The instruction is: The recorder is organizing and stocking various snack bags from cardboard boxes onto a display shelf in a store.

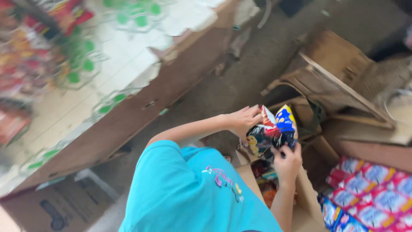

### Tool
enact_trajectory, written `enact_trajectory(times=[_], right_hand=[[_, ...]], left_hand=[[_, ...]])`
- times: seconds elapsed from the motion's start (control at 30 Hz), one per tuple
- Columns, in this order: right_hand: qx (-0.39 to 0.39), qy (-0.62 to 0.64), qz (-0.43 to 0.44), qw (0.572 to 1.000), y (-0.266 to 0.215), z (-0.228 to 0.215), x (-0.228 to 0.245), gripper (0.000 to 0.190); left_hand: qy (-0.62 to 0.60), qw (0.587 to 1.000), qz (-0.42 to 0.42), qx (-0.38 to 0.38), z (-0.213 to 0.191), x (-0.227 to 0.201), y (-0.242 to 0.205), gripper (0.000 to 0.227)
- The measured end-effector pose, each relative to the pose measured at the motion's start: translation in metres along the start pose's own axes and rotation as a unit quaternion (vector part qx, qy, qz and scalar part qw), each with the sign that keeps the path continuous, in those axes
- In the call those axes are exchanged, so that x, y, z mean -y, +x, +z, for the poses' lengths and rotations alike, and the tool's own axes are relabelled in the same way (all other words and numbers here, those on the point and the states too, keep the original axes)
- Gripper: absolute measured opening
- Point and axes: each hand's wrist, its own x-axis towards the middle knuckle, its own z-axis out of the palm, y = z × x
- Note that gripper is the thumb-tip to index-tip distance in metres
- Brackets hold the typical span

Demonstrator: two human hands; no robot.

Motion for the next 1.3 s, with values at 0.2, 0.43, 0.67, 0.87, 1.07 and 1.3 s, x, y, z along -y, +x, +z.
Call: enact_trajectory(times=[0.2, 0.43, 0.67, 0.87, 1.07, 1.3], right_hand=[[0.051, 0.013, -0.184, 0.982, 0.108, 0.027, 0.133, 0.019], [0.053, 0.042, -0.422, 0.904, 0.197, 0.069, 0.278, 0.016], [0.117, 0.178, -0.477, 0.853, 0.26, 0.137, 0.345, 0.019], [0.158, 0.277, -0.391, 0.863, 0.335, 0.194, 0.355, 0.038], [0.215, 0.364, -0.228, 0.877, 0.429, 0.228, 0.333, 0.038], [0.311, 0.25, -0.275, 0.875, 0.503, 0.21, 0.355, 0.068]], left_hand=[[0.105, 0.97, -0.023, -0.218, -0.098, 0.033, -0.113, 0.109], [0.095, 0.921, -0.105, -0.362, -0.182, 0.051, -0.229, 0.102], [0.12, 0.847, -0.167, -0.491, -0.178, 0.094, -0.284, 0.093], [0.023, 0.798, -0.245, -0.551, -0.186, 0.116, -0.29, 0.086], [-0.019, 0.72, -0.246, -0.649, -0.208, 0.143, -0.281, 0.077], [-0.052, 0.608, -0.317, -0.727, -0.226, 0.18, -0.271, 0.08]])
